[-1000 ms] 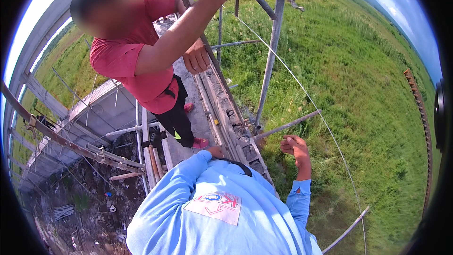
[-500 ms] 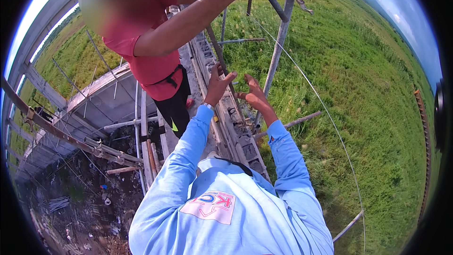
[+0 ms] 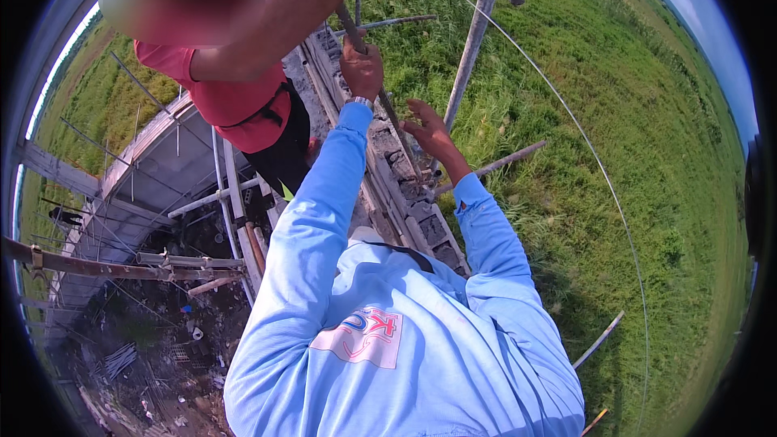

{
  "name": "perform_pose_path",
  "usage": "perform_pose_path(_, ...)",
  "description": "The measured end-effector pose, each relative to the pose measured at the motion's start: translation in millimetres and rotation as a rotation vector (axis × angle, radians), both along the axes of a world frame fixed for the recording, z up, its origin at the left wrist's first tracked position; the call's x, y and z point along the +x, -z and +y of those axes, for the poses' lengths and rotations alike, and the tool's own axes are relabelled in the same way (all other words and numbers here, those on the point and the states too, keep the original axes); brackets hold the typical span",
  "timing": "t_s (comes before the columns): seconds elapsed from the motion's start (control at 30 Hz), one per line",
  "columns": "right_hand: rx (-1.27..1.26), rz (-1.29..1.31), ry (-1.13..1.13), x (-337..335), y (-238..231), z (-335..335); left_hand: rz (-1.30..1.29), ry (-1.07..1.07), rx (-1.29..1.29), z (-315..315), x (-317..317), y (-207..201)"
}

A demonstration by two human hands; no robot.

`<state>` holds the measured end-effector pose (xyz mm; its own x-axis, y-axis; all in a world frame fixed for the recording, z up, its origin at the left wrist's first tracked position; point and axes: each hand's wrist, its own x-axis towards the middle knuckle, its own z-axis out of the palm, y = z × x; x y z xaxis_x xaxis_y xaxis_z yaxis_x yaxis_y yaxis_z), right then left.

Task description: The person and a coworker install rebar into a concrete structure on scaffolding. They lift, position, and secure the rebar bars into place.

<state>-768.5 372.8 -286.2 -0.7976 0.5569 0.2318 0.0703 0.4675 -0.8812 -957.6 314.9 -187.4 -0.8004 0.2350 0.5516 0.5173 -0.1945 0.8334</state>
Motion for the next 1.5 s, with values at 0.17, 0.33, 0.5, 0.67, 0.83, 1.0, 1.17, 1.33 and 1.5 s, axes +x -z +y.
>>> perform_pose_path(0.17,-0.283,-0.125,0.183,129.8,22.1,14.5,0.104,0.056,0.21,24.8,35.8,2.3)
perform_pose_path(0.33,-0.47,-0.097,0.38,238.8,49.8,-5.1,0.089,-0.021,0.112,48.1,61.8,-7.8)
perform_pose_path(0.5,-0.611,-0.192,0.527,307.8,70.9,-32.2,0.099,-0.119,-0.003,69.1,70.7,-17.4)
perform_pose_path(0.67,-0.754,-0.177,0.629,350.7,84.3,-59.2,0.095,-0.172,-0.087,76.3,57.8,-20.4)
perform_pose_path(0.83,-0.837,-0.139,0.724,375.4,94.9,-79.2,0.174,-0.153,-0.088,90.4,33.9,-14.9)
perform_pose_path(1.0,-0.887,-0.115,0.88,397.1,106.2,-105.7,0.087,-0.142,-0.256,100.2,0.3,-9.4)
perform_pose_path(1.17,-0.974,-0.031,0.959,418.7,117.4,-129.8,0.037,-0.202,-0.342,110.9,-24.1,-9.1)
perform_pose_path(1.33,-1.027,0.053,1.008,431.5,133.3,-152.4,0.066,-0.187,-0.253,111.7,-16.9,-3.5)
perform_pose_path(1.5,-1.109,0.056,1.038,423.7,150.7,-167.8,0.071,-0.071,-0.041,84.7,-8.5,-1.9)
